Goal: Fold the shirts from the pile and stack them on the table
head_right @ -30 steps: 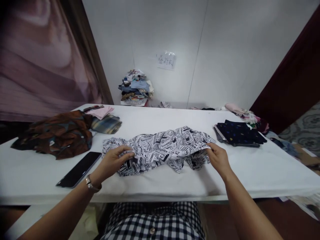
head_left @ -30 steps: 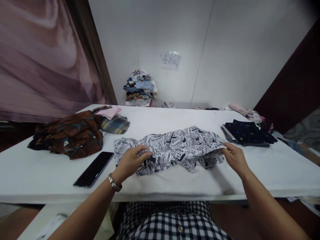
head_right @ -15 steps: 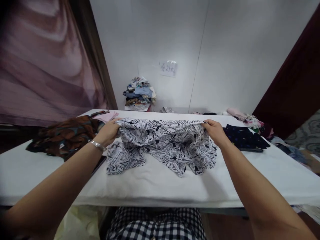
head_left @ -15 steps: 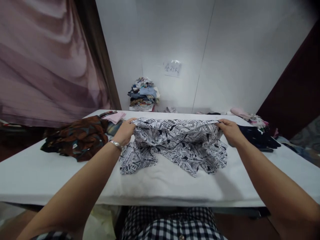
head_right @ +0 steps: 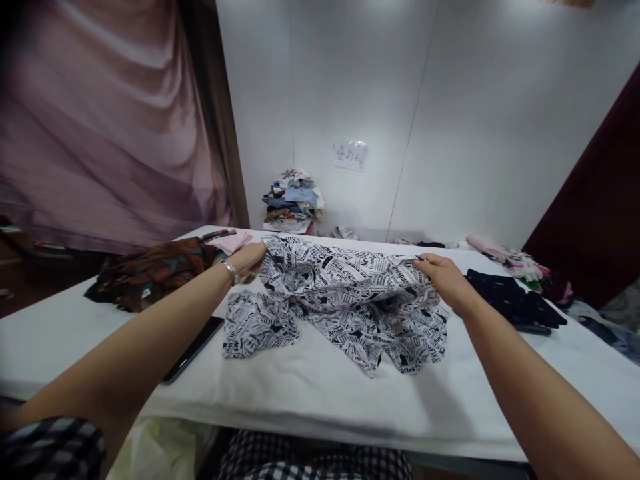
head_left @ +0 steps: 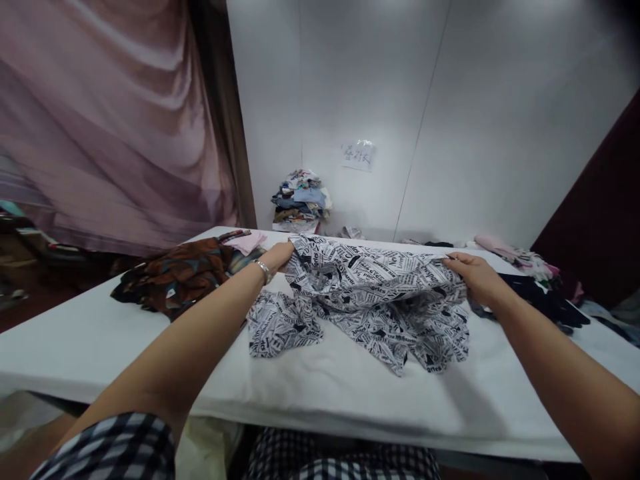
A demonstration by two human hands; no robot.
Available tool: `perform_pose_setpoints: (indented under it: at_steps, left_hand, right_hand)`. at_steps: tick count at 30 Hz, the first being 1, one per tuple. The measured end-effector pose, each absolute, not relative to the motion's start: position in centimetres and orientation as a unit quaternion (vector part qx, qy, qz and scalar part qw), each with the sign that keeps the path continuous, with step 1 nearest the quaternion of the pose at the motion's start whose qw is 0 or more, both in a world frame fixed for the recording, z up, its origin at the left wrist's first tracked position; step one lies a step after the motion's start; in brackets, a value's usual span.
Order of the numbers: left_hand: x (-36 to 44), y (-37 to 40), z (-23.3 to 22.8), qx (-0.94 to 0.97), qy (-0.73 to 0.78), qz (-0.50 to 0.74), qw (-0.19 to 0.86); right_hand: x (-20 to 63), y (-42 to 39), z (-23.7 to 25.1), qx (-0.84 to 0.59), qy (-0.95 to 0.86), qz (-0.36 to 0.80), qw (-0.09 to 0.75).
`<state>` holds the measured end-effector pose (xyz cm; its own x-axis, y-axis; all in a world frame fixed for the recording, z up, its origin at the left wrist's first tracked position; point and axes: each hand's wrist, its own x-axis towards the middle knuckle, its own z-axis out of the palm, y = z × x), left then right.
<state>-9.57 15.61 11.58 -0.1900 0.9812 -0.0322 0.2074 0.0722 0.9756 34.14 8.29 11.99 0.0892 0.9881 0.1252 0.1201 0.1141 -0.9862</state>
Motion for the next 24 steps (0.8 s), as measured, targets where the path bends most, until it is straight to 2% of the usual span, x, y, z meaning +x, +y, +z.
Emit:
perform_pose_setpoints:
  at_steps: [4, 8, 10, 13, 15, 19, 24]
  left_hand:
    - [-7.9, 15.3, 9.5, 0.49, 0.618, 0.376, 0.486]
    - [-4.6, 15.0, 7.4, 0.52, 0.615, 0.329, 0.493]
    - [-2.8, 14.8, 6.9, 0.544, 0.61, 0.331, 0.472]
    - [-0.4, 14.1, 7.0, 0.584, 0.583, 0.352, 0.442]
    - [1.0, 13.1, 7.3, 0.608, 0.56, 0.36, 0.433]
    - [2.5, 10.5, 7.9, 0.647, 0.527, 0.353, 0.423]
    - [1.2, 8.0, 8.0, 0.687, 0.492, 0.324, 0.426]
  right_hand:
    - [36.4, 8.1, 12.8, -0.575, -0.592, 0.36, 0.434]
    - [36.1, 8.7, 10.6, -0.695, -0.628, 0.164, 0.308]
    - [33.0, 8.2, 8.6, -0.666, -0.665, 0.142, 0.306]
    - [25.6, 6.7, 5.4, -0.586, -0.707, 0.25, 0.307]
    - [20.7, 6.1, 4.0, -0.56, -0.719, 0.265, 0.317]
    - [15.2, 6.7, 3.0, -0.613, -0.695, 0.174, 0.333]
    - [14.6, 8.2, 2.4, -0.68, -0.656, 0.131, 0.302]
